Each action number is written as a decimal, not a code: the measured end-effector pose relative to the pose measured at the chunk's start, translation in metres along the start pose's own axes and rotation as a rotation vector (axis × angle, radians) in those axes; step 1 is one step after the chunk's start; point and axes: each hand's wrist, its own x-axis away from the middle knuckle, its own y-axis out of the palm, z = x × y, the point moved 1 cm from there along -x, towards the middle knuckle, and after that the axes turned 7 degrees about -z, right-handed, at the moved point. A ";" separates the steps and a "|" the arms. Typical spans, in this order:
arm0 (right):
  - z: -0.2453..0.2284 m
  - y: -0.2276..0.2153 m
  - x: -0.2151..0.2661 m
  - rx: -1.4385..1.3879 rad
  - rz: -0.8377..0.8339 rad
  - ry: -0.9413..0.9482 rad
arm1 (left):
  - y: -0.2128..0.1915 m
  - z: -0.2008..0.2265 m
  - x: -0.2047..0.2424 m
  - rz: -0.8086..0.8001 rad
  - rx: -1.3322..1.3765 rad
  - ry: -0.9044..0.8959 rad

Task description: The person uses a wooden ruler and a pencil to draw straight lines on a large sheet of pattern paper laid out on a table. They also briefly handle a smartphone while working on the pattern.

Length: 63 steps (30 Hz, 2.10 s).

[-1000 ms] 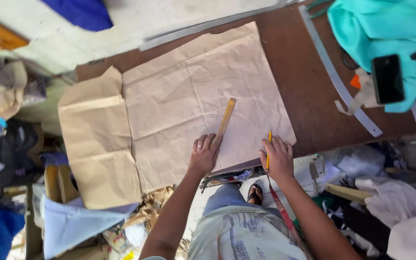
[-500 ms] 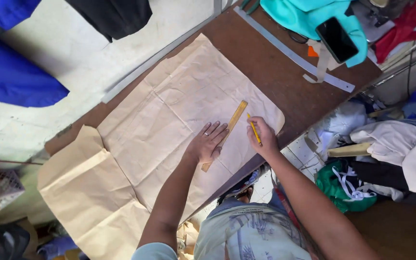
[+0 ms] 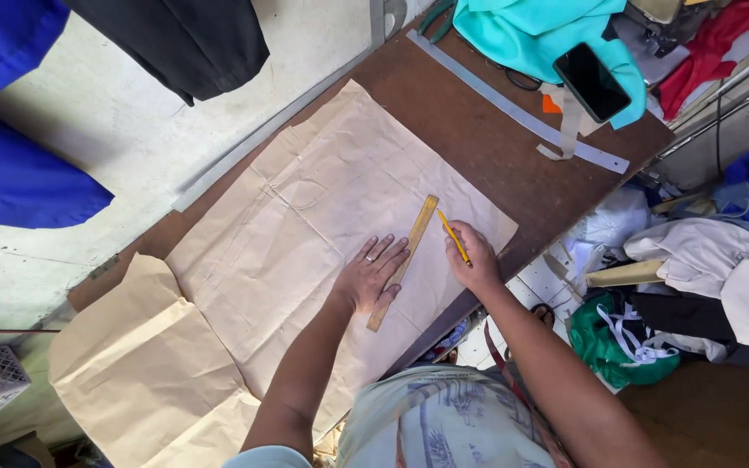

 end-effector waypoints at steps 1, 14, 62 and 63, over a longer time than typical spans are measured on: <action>-0.001 0.001 -0.001 0.001 0.001 -0.001 | 0.000 -0.002 0.000 0.001 0.000 0.001; -0.007 0.003 -0.006 0.223 -0.023 -0.037 | 0.003 -0.005 0.001 0.011 0.052 -0.017; 0.067 -0.131 -0.041 0.560 -0.089 0.360 | 0.002 0.024 0.009 -0.145 -0.156 -0.361; 0.081 -0.134 -0.055 0.585 -0.075 0.313 | -0.001 0.034 0.016 -0.090 -0.133 -0.467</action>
